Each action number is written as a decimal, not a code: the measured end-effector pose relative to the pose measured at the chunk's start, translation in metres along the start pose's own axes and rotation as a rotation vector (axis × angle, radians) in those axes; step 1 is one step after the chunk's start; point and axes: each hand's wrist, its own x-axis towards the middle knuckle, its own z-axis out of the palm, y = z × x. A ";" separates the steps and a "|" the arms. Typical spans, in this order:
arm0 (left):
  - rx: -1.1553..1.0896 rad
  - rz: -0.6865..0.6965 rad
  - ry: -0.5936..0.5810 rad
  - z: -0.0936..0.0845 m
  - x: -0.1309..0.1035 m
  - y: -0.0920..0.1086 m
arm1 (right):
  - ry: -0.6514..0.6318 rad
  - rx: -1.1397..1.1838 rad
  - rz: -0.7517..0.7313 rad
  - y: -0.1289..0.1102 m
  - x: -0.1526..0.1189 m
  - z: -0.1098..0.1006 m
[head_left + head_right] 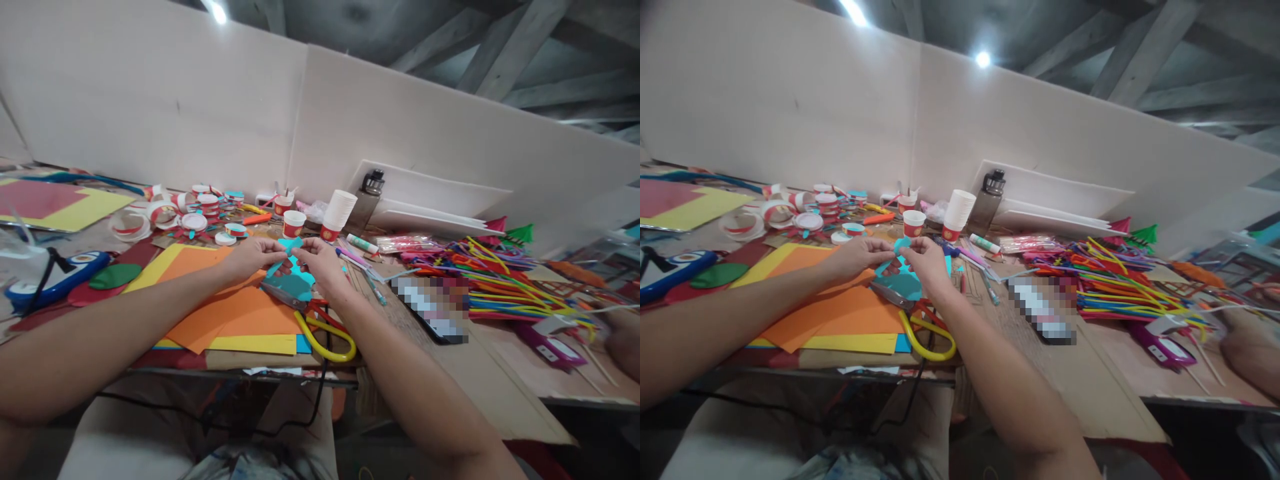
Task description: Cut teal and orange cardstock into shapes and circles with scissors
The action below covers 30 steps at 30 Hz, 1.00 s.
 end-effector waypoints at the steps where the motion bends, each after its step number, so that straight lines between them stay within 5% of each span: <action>1: -0.006 0.000 -0.002 -0.001 0.000 -0.001 | -0.015 0.012 -0.008 -0.001 -0.001 0.000; 11: -0.074 -0.012 -0.026 0.001 0.000 -0.001 | 0.001 -0.025 -0.075 0.003 0.002 -0.002; 19: -0.356 -0.207 -0.088 -0.001 0.000 0.002 | 0.027 -0.012 -0.017 0.001 0.002 -0.006; 30: -0.305 -0.177 -0.055 0.001 -0.002 0.001 | 0.032 -0.022 -0.027 -0.003 -0.002 -0.004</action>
